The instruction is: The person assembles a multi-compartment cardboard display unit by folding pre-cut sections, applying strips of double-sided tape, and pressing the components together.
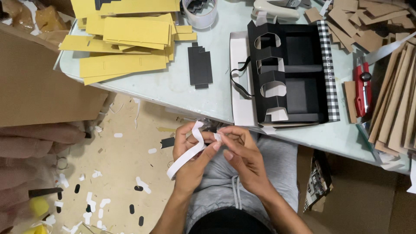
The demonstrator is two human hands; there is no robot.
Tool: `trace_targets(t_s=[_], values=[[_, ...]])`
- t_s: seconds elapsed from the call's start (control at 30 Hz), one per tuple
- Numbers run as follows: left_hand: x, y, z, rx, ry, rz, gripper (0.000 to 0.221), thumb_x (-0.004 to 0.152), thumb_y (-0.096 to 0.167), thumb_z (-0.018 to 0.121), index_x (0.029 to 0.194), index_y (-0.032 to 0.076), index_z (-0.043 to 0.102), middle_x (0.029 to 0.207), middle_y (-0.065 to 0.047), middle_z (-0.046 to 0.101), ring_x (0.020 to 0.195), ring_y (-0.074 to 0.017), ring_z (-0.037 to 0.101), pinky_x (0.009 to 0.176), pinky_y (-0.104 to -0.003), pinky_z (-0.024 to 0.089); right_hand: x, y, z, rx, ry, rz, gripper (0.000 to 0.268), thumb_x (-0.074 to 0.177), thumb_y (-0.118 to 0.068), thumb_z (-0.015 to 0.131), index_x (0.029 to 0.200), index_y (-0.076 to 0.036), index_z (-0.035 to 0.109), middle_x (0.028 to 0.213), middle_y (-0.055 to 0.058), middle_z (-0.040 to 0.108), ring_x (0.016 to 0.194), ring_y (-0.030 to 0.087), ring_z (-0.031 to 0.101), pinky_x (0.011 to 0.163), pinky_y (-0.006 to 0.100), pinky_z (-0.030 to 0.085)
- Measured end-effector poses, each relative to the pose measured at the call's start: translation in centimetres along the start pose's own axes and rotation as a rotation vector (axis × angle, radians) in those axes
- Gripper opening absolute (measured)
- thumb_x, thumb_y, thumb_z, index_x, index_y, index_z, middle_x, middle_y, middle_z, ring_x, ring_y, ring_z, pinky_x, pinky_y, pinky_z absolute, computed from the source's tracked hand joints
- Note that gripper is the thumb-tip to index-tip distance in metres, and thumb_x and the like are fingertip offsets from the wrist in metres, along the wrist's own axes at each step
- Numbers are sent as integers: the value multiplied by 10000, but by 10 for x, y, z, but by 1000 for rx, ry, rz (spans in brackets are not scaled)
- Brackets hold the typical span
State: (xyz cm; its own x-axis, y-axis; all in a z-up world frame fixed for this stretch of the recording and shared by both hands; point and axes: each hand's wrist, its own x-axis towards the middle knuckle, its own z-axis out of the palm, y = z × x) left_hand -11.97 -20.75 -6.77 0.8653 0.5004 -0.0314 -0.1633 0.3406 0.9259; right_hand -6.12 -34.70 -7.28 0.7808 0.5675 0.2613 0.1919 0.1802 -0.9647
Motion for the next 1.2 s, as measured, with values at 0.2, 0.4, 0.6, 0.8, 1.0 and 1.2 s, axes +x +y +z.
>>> trace_targets(t_s=[0.2, 0.4, 0.6, 0.8, 1.0, 1.2], values=[[-2, 5, 9, 219, 30, 91, 478, 866, -37, 761, 1259, 54, 506, 903, -133, 764, 850, -148, 729, 793, -255, 597, 10, -9, 2, -720, 247, -210, 194, 1005, -211, 644, 1143, -135, 757, 1174, 129, 711, 943, 219, 693, 959, 395, 403], [-3, 21, 13, 493, 36, 68, 449, 867, 70, 765, 1261, 105, 553, 926, -44, 803, 862, -122, 752, 725, -254, 603, 8, 4, -19, -783, 419, -364, 196, 847, -180, 848, 932, -76, 706, 1064, 90, 667, 982, 227, 640, 915, 353, 466], [-5, 28, 14, 681, -55, 261, 412, 900, 41, 732, 1273, 72, 560, 949, -58, 759, 923, -157, 751, 931, -298, 592, 20, -36, -19, -736, 107, -368, 171, 943, -101, 753, 1111, -109, 725, 1126, 42, 712, 1012, 229, 699, 1032, 452, 402], [0, 27, 8, 871, -185, 515, 283, 992, 88, 652, 1244, 73, 524, 987, -3, 761, 784, -176, 642, 919, -350, 413, 20, -27, -24, -722, 57, -325, 231, 935, -157, 751, 1148, -70, 729, 1028, 58, 738, 1004, 238, 699, 994, 420, 429], [6, 30, 9, 887, -207, 535, 319, 973, 69, 682, 1264, 86, 551, 1008, -13, 779, 842, -152, 733, 938, -378, 436, 20, -20, -22, -753, 123, -360, 275, 932, -111, 776, 1186, -56, 686, 1113, 72, 719, 950, 220, 695, 1008, 429, 435], [9, 31, 9, 928, -214, 502, 308, 966, 82, 663, 1255, 64, 559, 994, -3, 769, 830, -198, 601, 885, -322, 467, 19, -11, -26, -786, 67, -416, 238, 971, -66, 686, 1195, -145, 685, 1120, 42, 709, 953, 206, 675, 992, 465, 394]])
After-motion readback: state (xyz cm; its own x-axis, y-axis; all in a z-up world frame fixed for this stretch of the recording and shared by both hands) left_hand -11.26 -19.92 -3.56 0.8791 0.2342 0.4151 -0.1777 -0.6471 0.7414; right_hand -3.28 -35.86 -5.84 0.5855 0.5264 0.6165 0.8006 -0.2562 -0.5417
